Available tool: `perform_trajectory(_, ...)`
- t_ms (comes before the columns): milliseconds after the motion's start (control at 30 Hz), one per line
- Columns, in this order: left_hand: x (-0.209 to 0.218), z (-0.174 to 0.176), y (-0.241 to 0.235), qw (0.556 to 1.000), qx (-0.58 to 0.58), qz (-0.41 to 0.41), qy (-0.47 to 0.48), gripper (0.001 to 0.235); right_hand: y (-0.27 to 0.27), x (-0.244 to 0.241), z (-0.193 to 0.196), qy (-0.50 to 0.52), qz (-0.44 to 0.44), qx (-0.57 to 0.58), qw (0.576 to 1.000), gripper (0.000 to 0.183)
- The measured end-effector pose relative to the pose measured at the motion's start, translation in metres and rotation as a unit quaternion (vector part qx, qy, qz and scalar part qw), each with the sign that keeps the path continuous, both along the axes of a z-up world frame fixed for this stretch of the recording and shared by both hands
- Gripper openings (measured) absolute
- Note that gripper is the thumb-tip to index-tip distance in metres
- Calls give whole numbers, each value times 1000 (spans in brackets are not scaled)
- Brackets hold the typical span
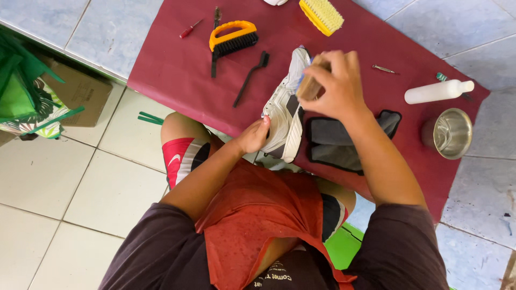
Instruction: The person cleans a white and black sneaker using a small brush and a yellow cloth. They scrub the sole and upper parts of the shoe, wipe it with the cloth, and dip the brush into a metal bowl of water to continue cleaning.
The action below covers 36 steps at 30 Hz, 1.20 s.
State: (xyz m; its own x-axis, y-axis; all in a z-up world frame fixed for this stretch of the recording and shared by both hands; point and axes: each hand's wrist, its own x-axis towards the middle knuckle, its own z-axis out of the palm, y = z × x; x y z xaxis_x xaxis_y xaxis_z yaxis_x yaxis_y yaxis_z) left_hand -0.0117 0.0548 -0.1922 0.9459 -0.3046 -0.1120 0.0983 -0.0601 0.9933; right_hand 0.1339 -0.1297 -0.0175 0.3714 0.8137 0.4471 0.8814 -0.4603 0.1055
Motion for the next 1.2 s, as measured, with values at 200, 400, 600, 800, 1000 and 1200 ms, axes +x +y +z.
perform_trajectory(200, 2, -2, -1, 998, -4, -28, -48, 79, 9, -58, -27, 318, 77, 9, 945, 63)
perform_trajectory(400, 3, -5, 1, 997, -24, -22, -68, 78, 9, 0, -26, 19, -37, 56, 998, 61)
perform_trajectory(600, -2, 5, 1, 994, -27, -8, -102, 76, 30, -57, -21, 278, 109, -10, 954, 58)
perform_trajectory(800, 6, -20, -1, 974, -56, 2, -221, 80, 40, -39, -17, 217, 21, 45, 975, 60)
perform_trajectory(1000, 6, 27, 8, 932, -134, 8, -337, 86, 37, 2, -24, 55, -8, 32, 998, 58)
perform_trajectory(1200, 7, 17, -3, 921, -139, 10, -364, 87, 56, -54, -11, 398, 113, -42, 909, 60)
